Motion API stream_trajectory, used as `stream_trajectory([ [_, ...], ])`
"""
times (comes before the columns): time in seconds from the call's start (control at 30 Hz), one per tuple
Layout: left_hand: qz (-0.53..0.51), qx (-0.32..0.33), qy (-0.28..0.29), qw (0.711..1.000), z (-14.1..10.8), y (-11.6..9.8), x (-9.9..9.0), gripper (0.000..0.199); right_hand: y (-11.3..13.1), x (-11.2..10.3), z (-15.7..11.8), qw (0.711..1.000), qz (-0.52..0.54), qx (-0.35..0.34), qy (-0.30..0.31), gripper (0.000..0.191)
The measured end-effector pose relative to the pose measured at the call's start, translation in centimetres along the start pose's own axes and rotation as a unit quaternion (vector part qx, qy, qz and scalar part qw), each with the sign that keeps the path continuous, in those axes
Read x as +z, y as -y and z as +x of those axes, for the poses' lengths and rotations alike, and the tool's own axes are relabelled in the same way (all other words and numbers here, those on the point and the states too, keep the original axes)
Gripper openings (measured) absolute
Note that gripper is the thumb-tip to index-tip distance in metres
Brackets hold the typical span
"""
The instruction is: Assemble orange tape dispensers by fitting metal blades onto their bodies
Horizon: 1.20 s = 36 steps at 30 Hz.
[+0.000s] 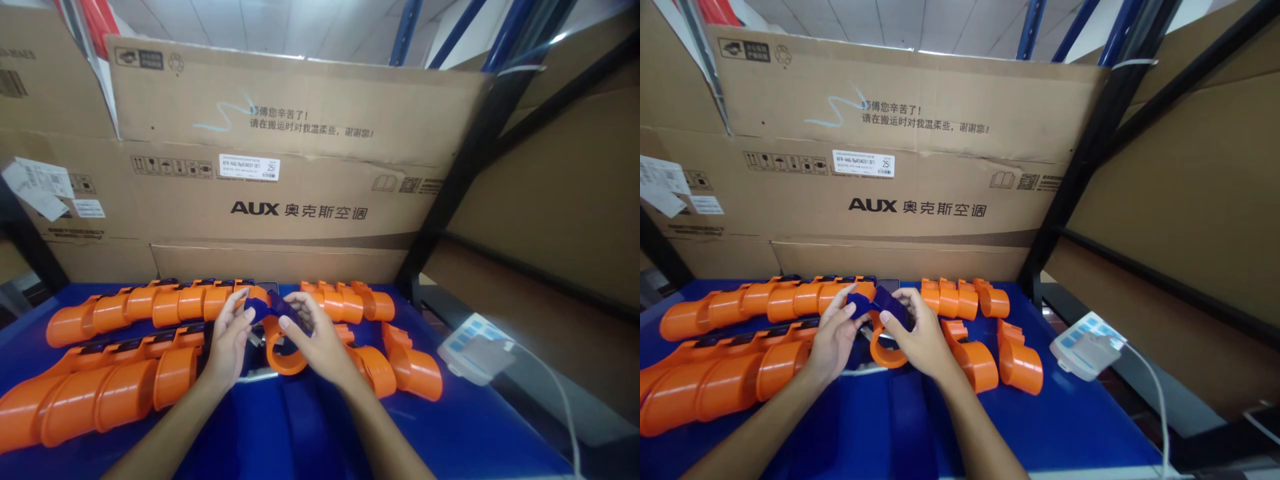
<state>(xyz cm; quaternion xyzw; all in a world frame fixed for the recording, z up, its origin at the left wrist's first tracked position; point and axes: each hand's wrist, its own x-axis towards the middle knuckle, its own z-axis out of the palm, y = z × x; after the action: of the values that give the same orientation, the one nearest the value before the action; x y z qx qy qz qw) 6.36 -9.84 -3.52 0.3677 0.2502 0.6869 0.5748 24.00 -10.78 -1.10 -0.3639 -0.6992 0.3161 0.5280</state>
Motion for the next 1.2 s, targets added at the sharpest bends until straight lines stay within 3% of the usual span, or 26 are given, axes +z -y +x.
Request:
stream_trajectory([
  [0.2, 0.001, 0.001, -0.004, 1.0, -0.05, -0.04, 0.05, 0.047, 0.8, -0.2, -0.13, 0.999, -0.042, -0.006, 0.022, 0.034],
  [0.37, 0.027, 0.015, 0.001, 1.0, -0.07, -0.16, 0.5, 0.057, 0.93, -0.21, -0.26, 0.98, -0.181, -0.077, -0.035, 0.053],
  [0.57, 0.082, 0.066, -0.03, 0.994, -0.25, -0.22, 0.72, 0.055, 0.64, -0.06, -0.56, 0.958, -0.238, -0.158, -0.01, 0.054],
  [0.8, 0.089, 0.083, -0.046, 0.991, -0.23, -0.3, 0.68, 0.05, 0.21, 0.01, -0.71, 0.945, -0.265, -0.189, -0.011, 0.059],
  [1.2, 0.114, 0.084, -0.058, 0.988, -0.16, -0.28, 0.51, 0.045, 0.19, 0.18, -0.85, 0.946, -0.266, -0.184, -0.008, 0.059],
])
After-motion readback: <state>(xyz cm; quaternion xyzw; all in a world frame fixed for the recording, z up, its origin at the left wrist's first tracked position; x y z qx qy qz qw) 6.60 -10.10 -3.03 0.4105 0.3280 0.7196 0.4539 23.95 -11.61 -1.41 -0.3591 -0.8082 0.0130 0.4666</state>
